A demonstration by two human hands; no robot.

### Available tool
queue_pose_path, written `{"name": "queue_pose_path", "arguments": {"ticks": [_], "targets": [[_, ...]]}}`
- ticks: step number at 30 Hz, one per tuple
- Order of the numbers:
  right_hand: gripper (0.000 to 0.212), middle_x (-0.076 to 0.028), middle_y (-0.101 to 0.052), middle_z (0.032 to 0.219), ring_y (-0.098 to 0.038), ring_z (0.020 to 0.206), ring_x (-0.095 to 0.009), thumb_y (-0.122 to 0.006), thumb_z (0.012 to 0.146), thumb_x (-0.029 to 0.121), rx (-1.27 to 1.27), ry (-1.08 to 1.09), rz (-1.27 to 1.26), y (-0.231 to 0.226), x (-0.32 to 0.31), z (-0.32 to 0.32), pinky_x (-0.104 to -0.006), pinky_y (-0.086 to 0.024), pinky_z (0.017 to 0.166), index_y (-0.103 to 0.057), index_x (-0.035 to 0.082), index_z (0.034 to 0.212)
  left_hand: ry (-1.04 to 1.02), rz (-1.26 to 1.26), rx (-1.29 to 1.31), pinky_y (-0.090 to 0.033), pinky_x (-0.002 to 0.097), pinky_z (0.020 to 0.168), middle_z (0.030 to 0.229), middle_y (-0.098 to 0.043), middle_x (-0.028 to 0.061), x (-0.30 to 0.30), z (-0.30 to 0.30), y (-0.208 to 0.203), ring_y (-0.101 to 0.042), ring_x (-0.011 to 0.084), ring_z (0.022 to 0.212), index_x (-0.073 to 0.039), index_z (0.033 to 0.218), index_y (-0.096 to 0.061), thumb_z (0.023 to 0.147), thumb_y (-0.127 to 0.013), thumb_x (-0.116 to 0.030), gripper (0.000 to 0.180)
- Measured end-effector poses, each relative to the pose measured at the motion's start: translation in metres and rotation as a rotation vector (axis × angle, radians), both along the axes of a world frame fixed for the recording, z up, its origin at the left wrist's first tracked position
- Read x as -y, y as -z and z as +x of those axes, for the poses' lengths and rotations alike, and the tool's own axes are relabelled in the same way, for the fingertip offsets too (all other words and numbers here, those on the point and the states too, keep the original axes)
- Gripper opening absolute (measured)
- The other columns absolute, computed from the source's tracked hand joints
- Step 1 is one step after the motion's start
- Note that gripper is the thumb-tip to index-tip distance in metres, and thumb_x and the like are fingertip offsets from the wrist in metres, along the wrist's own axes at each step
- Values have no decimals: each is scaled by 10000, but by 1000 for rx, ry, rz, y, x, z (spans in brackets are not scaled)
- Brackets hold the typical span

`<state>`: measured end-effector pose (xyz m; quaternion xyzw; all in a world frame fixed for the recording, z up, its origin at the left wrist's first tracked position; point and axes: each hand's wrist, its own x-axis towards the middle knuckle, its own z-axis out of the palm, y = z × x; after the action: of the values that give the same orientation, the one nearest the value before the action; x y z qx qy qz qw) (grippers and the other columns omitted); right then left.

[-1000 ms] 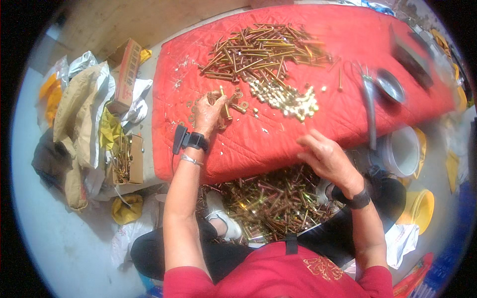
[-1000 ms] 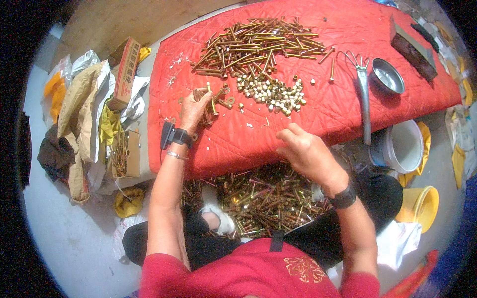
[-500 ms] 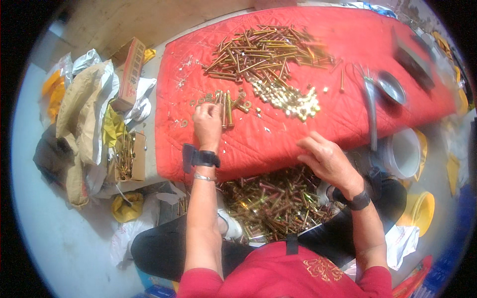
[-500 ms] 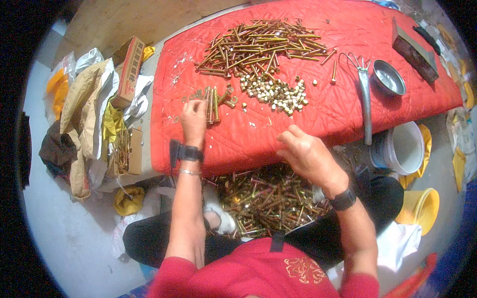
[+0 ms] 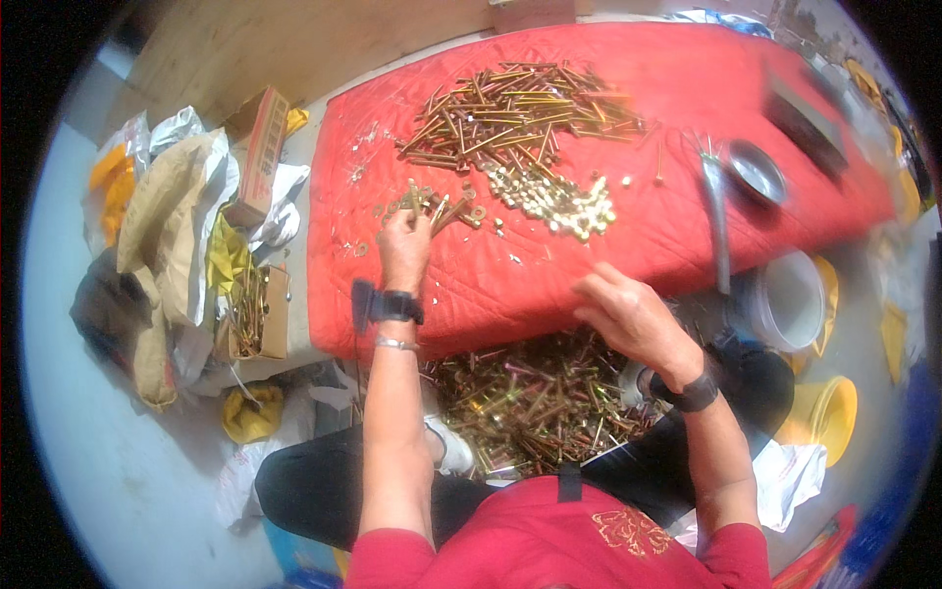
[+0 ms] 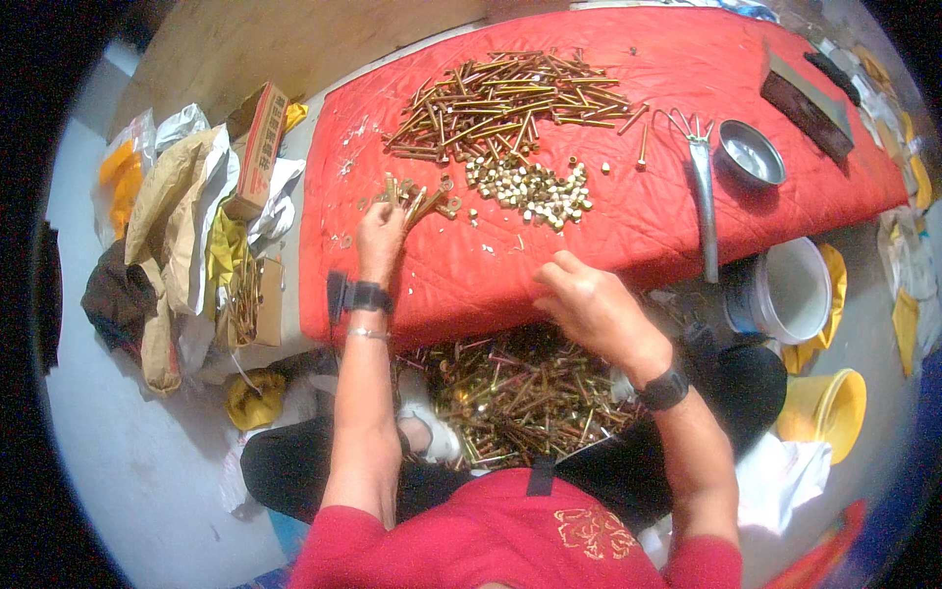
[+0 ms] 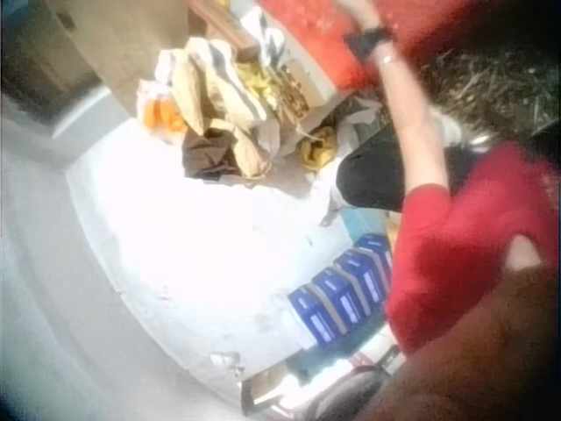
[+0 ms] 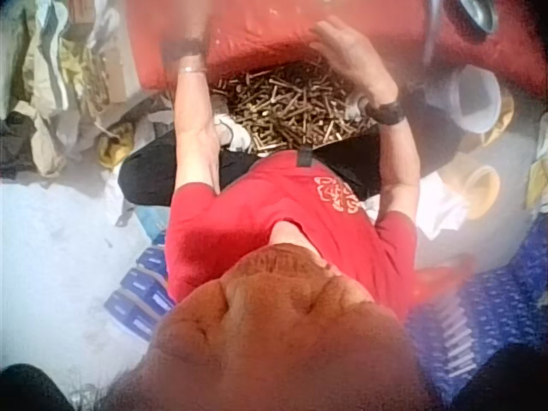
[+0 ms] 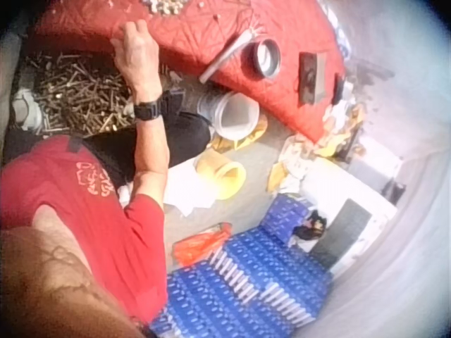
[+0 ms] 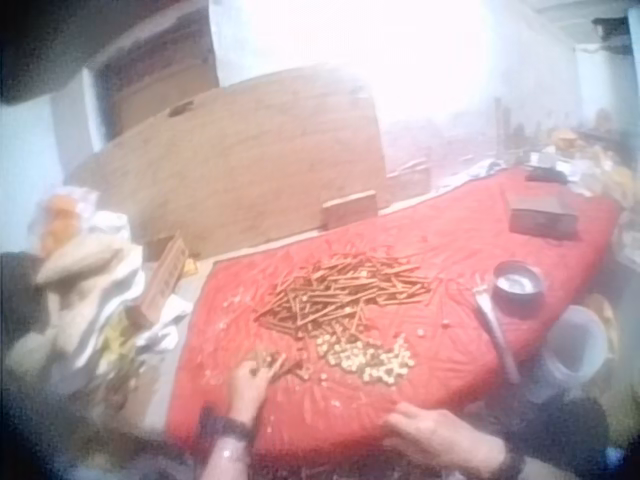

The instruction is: Sorting and assembling gold-colored bolts, washers, and metal components on a red surface.

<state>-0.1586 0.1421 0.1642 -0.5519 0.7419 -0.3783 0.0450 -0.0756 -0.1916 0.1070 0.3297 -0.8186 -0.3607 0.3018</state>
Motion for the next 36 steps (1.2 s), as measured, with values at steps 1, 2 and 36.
{"name": "queue_pose_path", "arguments": {"ticks": [1,2,36], "targets": [[209,-175,-533,902,-587,776,-422,-676,824,78,-3,2,-6,0,-1,0,-481,-489,631,-527,41,965,11,105,-125,-501,371,676,801,-616,131,-1,3,-2,-629,221,784,10,985,-659,894,-607,-188,224],[214,-179,-534,902,-584,794,-419,-677,822,73,11,9,11,-1,-1,0,-471,-484,647,-537,32,979,22,211,-248,-486,337,660,776,-594,88,-2,8,-5,-593,178,748,3,1025,-650,928,-583,-187,223],[401,-115,-564,837,-593,708,-317,-612,746,10,-239,133,-191,-27,-2,15,-408,-497,617,-622,64,1143,663,947,-132,-293,190,537,699,-504,-79,-182,36,-17,-398,28,600,-50,970,-686,977,-589,-246,220]]}}
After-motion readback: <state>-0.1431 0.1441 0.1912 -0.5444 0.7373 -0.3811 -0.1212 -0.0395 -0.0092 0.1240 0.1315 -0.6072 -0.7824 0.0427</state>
